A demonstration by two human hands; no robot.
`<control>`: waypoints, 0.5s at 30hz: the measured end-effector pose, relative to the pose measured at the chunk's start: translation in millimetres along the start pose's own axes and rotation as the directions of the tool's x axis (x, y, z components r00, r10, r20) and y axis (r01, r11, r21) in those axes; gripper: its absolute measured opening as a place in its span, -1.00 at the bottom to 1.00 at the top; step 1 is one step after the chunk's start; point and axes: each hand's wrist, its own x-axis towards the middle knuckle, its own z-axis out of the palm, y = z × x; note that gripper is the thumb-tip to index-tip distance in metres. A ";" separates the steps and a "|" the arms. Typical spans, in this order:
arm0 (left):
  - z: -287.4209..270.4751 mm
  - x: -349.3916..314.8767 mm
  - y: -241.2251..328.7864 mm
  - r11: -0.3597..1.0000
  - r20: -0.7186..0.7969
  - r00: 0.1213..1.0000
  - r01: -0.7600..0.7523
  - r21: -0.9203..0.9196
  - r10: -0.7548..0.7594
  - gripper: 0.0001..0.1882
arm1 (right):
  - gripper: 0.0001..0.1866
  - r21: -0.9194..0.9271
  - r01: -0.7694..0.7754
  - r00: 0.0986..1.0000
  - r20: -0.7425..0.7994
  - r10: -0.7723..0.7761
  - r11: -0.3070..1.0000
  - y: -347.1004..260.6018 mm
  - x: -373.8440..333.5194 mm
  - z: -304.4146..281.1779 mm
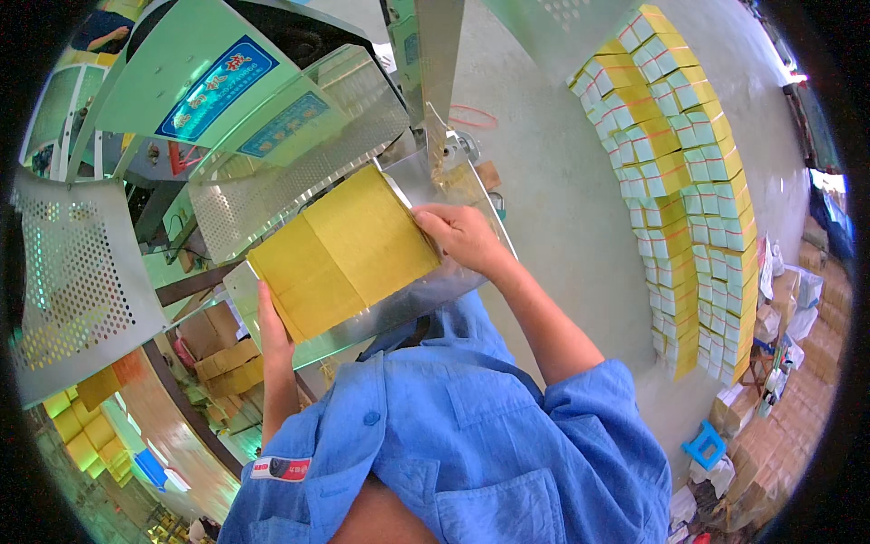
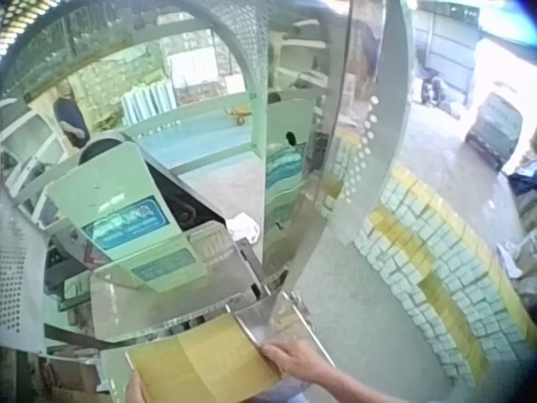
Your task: Weighing paper on a digital scale, placing it on a stack, and then moving the stack to a strapping machine to be bound.
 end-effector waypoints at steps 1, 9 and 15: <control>1.0 -0.3 1.1 1.000 0.001 1.000 0.003 0.003 -0.003 -0.39 | -0.63 0.020 -0.002 1.000 0.031 0.002 1.000 -3.8 -0.5 -1.1; 5.0 -5.2 -4.8 0.996 -0.039 0.999 -0.016 -0.093 0.012 -0.40 | -0.62 0.041 0.082 0.991 0.098 -0.086 0.996 3.9 8.5 5.8; 16.9 -0.3 -23.8 0.923 -0.141 0.989 -0.018 -0.384 -0.040 -0.40 | -0.63 0.274 -0.071 0.985 0.169 0.025 0.959 12.3 6.0 0.0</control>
